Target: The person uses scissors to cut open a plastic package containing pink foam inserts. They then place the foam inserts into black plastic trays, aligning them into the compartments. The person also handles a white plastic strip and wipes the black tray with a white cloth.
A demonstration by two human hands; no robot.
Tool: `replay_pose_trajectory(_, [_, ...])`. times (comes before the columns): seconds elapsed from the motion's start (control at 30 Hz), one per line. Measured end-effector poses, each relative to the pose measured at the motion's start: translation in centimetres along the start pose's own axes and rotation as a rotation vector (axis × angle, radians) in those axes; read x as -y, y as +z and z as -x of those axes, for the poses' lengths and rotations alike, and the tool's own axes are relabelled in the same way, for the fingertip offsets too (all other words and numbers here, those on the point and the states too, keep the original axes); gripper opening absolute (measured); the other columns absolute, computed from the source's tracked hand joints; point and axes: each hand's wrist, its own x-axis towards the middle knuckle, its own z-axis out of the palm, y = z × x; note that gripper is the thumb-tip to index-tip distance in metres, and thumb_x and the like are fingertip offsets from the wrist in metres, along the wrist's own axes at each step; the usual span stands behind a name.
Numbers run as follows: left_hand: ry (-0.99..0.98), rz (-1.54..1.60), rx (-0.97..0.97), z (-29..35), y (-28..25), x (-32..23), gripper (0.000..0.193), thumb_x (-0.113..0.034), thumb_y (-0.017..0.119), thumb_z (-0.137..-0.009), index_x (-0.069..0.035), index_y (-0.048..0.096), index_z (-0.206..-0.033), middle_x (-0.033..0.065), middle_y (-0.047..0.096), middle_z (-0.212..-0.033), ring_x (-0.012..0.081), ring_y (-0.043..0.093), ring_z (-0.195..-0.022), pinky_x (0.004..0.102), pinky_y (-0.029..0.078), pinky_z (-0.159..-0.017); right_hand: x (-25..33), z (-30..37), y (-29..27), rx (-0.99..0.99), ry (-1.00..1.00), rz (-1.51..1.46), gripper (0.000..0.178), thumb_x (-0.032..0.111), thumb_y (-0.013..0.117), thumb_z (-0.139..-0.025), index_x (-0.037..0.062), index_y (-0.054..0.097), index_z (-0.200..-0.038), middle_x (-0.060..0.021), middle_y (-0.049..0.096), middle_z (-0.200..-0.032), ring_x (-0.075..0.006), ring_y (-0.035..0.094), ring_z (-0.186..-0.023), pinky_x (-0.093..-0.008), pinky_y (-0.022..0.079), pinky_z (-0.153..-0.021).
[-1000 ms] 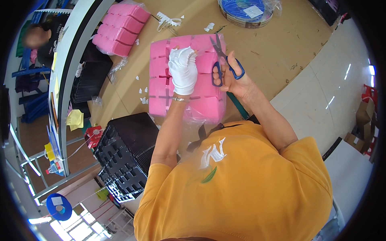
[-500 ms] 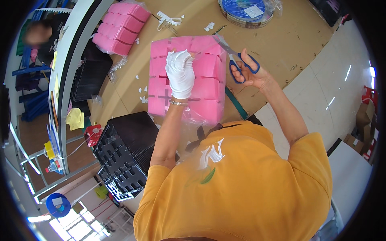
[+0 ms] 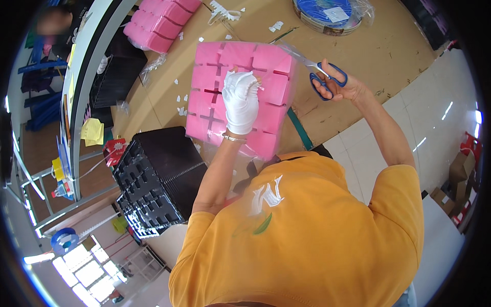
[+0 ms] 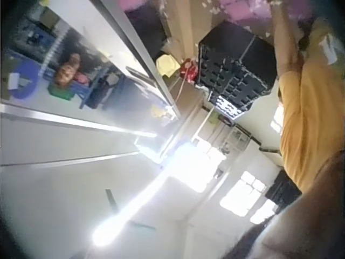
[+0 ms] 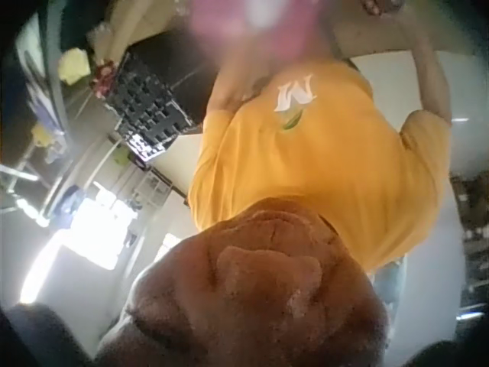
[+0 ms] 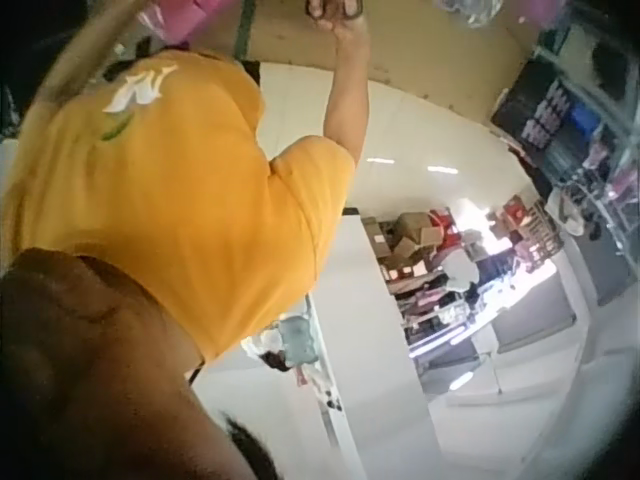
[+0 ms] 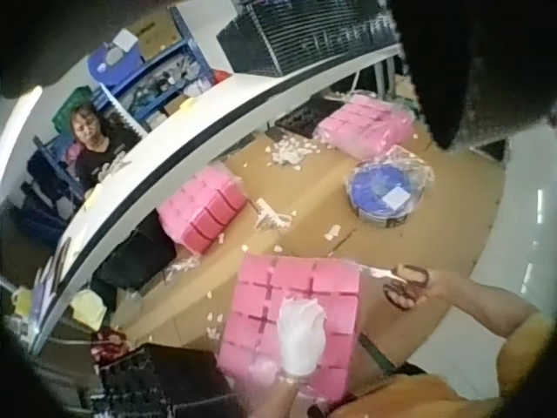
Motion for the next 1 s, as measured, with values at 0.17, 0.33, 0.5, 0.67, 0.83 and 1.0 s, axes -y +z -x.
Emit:
replay_pose_trajectory(0.17, [-0.058, 0.016, -0.008, 0.4, -0.8, -0.8, 0.030, 0.005, 0.069, -0.069, -0.010, 0.058, -0.092, 0.0062, 0.062, -0.087, 0.0267, 0.060, -0.086, 0.0492, 0.043, -0.096, 1.0, 0.4, -2.0, 0.028, -0.033, 0.180, 0.066, 0.071, 0.050, -0.084, 0.0063, 0.057, -0.076, 0.0015, 0.052, -0.057, -0.0028, 0.046, -0.039, -0.0159, 0.024, -0.029])
replay_pose_trajectory(0.33, [-0.072, 0.032, 0.011, 0.2, -1.0, -1.2, 0.026, 0.006, 0.066, -0.075, -0.009, 0.056, -0.094, 0.0062, 0.062, -0.088, 0.0270, 0.060, -0.088, 0.0476, 0.045, -0.096, 2.9, 0.2, -2.9, 0.081, -0.013, 0.432, 0.064, 0.071, 0.051, -0.084, 0.0075, 0.057, -0.077, 0.0024, 0.054, -0.059, -0.0028, 0.051, -0.043, -0.0160, 0.030, -0.034])
replay_pose_trajectory(0.5, [-0.266, 0.060, 0.027, -0.8, 0.3, -0.6, 0.023, 0.000, 0.063, -0.081, -0.007, 0.055, -0.102, 0.0100, 0.064, -0.091, 0.0297, 0.063, -0.082, 0.0418, 0.050, -0.079, 5.2, -0.5, -3.0, 0.134, 0.051, 0.539, 0.065, 0.072, 0.050, -0.084, 0.0084, 0.058, -0.078, 0.0023, 0.056, -0.061, -0.0037, 0.054, -0.045, -0.0161, 0.035, -0.037])
replay_pose_trajectory(0.67, [-0.302, -0.295, 0.312, -5.1, 2.1, -0.5, 0.026, -0.017, 0.064, -0.085, -0.009, 0.057, -0.109, 0.0131, 0.064, -0.095, 0.0302, 0.066, -0.075, 0.0400, 0.052, -0.062, 5.8, -0.5, -3.3, 0.129, 0.073, 0.560, 0.065, 0.072, 0.047, -0.085, 0.0083, 0.058, -0.078, 0.0020, 0.056, -0.060, -0.0042, 0.054, -0.045, -0.0162, 0.034, -0.037])
replay_pose_trajectory(0.83, [-0.274, -0.588, 0.752, -7.0, 1.9, -0.9, 0.023, -0.029, 0.064, -0.084, -0.014, 0.062, -0.100, 0.0121, 0.064, -0.096, 0.0277, 0.066, -0.067, 0.0384, 0.049, -0.050, 6.6, -1.2, -4.3, 0.186, 0.127, 0.560, 0.066, 0.073, 0.048, -0.084, 0.0080, 0.059, -0.078, 0.0017, 0.057, -0.061, -0.0049, 0.055, -0.047, -0.0163, 0.035, -0.038])
replay_pose_trajectory(1.0, [-0.152, -0.635, 0.524, -5.0, 3.6, 1.1, 0.009, -0.023, 0.066, -0.080, -0.014, 0.063, -0.080, 0.0057, 0.065, -0.089, 0.0255, 0.063, -0.059, 0.0359, 0.048, -0.047, 6.9, -2.0, -4.9, 0.261, 0.188, 0.567, 0.069, 0.074, 0.055, -0.078, 0.0051, 0.060, -0.084, 0.0004, 0.059, -0.066, -0.0069, 0.059, -0.053, -0.0171, 0.038, -0.042])
